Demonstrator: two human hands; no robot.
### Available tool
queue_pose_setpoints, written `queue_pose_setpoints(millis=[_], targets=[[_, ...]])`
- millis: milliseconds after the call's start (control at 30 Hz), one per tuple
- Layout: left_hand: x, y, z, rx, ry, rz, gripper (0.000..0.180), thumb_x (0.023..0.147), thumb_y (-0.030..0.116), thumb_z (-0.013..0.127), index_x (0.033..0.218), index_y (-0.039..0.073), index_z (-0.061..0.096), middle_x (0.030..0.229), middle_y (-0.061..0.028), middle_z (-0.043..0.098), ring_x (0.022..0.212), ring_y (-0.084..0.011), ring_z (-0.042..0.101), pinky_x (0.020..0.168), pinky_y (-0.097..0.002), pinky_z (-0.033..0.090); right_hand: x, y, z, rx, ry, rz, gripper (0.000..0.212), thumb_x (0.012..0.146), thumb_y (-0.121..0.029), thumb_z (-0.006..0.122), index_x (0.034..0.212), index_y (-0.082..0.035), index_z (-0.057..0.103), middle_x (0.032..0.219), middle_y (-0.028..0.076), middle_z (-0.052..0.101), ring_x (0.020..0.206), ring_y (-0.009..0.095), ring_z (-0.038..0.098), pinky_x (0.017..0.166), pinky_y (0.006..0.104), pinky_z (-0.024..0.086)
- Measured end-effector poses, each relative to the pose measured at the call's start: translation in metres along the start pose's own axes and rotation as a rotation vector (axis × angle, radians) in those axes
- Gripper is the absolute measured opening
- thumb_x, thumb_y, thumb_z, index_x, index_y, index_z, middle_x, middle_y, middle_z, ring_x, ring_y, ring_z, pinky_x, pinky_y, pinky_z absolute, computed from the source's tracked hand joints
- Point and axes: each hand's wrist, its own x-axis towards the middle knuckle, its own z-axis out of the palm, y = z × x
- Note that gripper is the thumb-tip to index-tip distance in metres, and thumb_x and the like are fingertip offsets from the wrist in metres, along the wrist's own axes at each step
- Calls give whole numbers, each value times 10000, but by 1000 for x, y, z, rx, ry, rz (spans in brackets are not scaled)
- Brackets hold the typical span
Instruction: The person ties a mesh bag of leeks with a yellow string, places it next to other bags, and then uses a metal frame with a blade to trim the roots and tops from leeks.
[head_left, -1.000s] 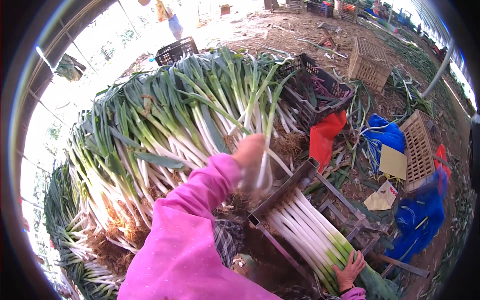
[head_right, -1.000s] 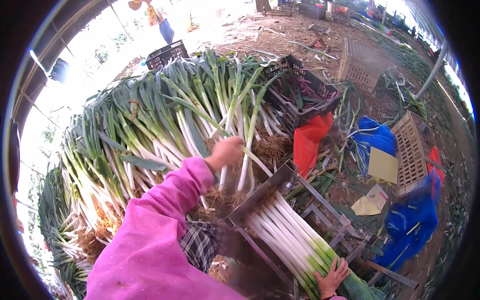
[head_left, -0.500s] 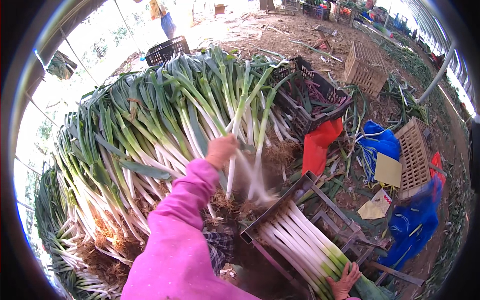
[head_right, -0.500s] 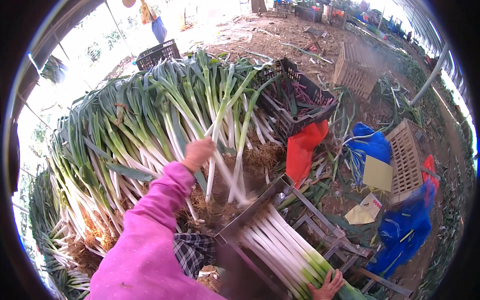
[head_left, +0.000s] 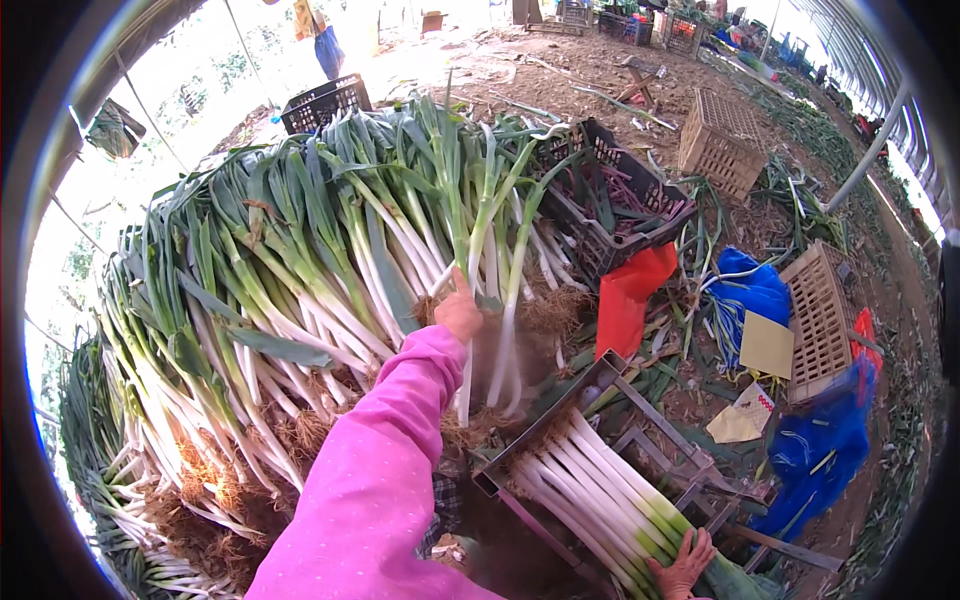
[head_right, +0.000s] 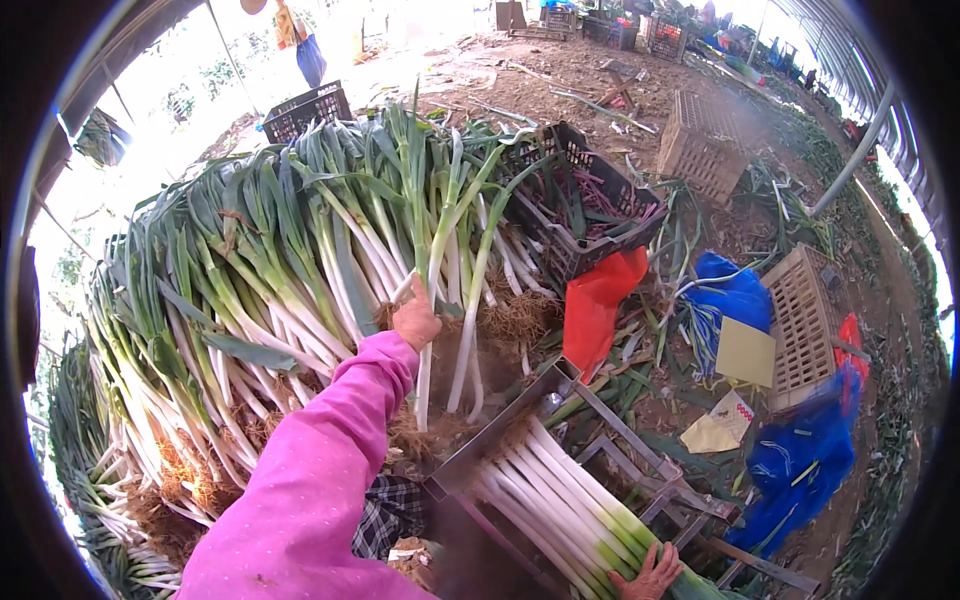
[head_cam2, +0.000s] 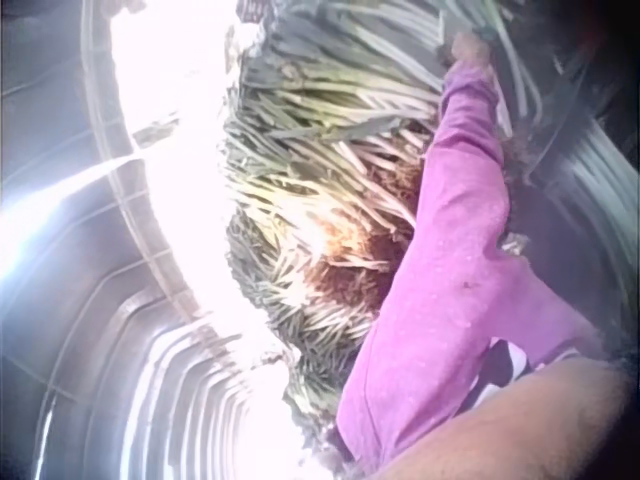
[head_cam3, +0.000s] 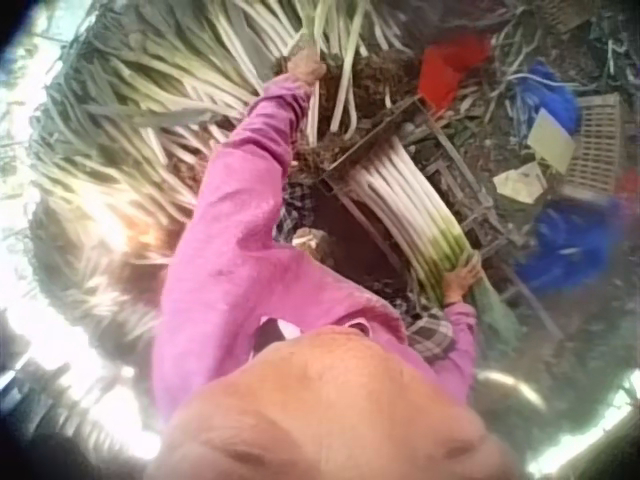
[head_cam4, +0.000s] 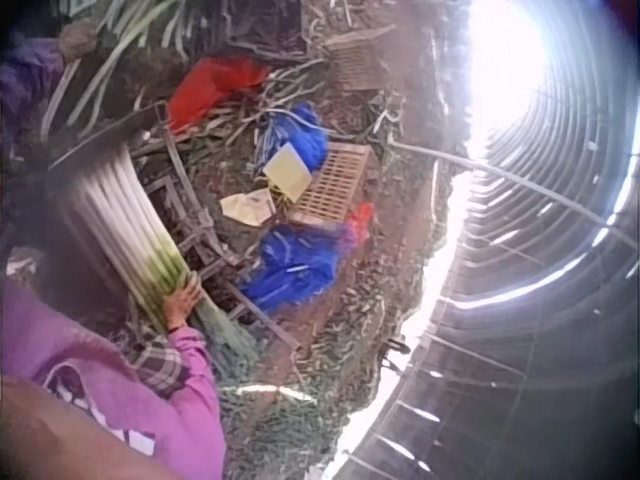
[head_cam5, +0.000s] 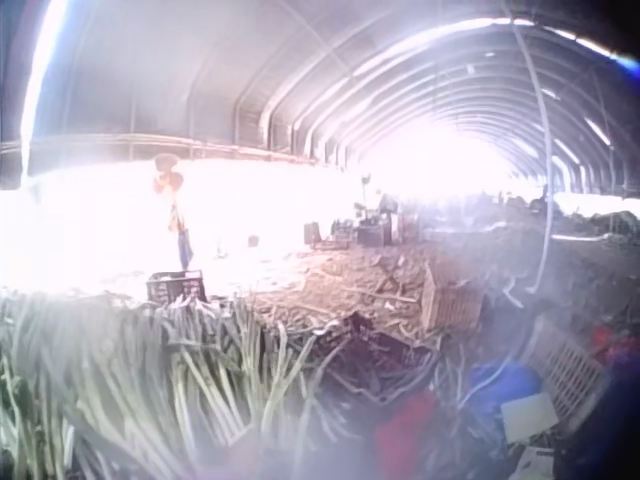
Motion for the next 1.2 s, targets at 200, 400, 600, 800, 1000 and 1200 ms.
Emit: queue_pose_setpoints(millis=[200,400,600,800,1000,1200], targets=[[31,47,-29,-313,187,74,782,743,193,608,1392,-27,232,907,-188,637,786,-333,637,752,-398,494,-1,3,-9,13,-14,34,1097,501,-464,795,1381,-55,283,1395,208,250,1310,405,221,1055,615,149],[68,27,-3,-151,94,6,770,771,264,638,1360,-62,263,985,-224,622,936,-328,615,838,-381,492,7,-6,-15,35,-24,1,1085,493,-437,802,1371,-52,294,1402,208,247,1321,403,210,1068,598,128],[46,22,-14,4,-110,289,609,914,400,521,1351,12,350,1238,-216,528,1157,-291,522,977,-395,417,3,4,2,28,-24,48,1090,487,-452,799,1368,-49,299,1405,201,257,1332,402,201,1069,597,127],[62,-86,-31,181,251,71,406,860,197,552,1218,12,500,1183,-161,546,1124,-289,528,950,-398,428,8,-3,-8,-11,-57,58,1102,490,-477,789,1368,-35,292,1418,203,237,1333,408,197,1066,608,133],[85,-42,-15,366,176,48,298,848,163,514,1116,73,609,1216,-113,523,1114,-304,519,890,-412,439,1,-10,-29,-101,-247,78,904,768,-520,606,1449,-79,207,1491,174,171,1384,373,121,1083,567,132],[92,-44,-17,584,24,196,317,856,147,505,1160,127,593,1245,-107,497,1123,-278,517,904,-383,409,-3,-3,-20,-94,-231,85,906,731,-467,647,1434,-69,237,1488,178,180,1381,369,132,1084,548,140]])
